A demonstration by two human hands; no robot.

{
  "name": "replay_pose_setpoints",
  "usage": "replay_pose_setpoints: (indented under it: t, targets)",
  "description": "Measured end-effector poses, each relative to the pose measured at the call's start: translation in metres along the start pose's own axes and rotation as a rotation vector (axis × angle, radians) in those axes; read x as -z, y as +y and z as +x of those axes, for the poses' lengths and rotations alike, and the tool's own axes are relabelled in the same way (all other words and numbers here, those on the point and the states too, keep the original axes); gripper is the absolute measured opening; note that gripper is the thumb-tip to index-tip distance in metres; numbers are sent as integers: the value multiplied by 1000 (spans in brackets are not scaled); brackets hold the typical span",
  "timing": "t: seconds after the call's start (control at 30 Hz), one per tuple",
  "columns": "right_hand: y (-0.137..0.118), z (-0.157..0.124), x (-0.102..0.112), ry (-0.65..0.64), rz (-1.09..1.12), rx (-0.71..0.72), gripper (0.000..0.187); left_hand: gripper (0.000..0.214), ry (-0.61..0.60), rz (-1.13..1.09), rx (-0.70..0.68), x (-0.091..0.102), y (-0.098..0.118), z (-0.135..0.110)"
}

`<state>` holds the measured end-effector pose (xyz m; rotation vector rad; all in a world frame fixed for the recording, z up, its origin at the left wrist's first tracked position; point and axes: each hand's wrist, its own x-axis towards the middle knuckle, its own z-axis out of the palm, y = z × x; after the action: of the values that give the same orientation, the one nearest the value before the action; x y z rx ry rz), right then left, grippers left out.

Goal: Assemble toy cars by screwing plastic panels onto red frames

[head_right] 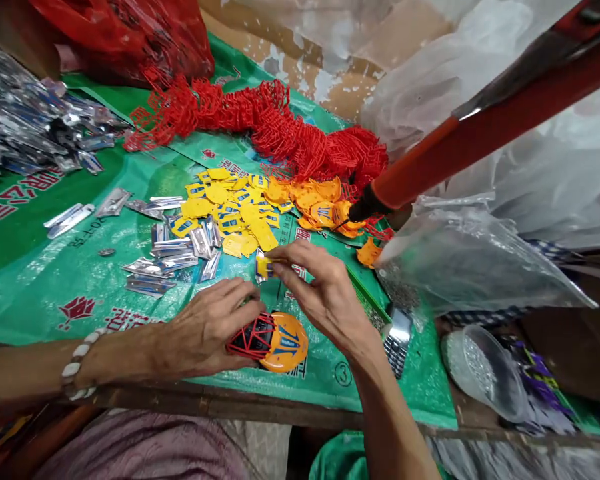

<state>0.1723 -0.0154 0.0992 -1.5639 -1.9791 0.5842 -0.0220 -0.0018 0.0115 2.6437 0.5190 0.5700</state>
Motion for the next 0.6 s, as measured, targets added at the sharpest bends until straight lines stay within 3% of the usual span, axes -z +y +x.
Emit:
replay_pose_setpoints:
  t: [0.07,0.13,0.23,0.43,0.6]
  targets:
    - [-7,-15,15,-29,76,-49,14,48,26,-9,-10,-1,-1,1]
    - [-11,-28,22,-168,126,-75,19,49,58,-15,-21,-4,-2,1]
    - [-9,-41,13,-301,146,4,18,60,136,-39,-35,-10,-2,0]
    - [-4,-49,-29,-167,65,202,17,107,194,-122,-30,-10,-4,-1]
    - [-12,-64,-43,39,-161,155,22,107,96,-221,-31,0,-11,-1]
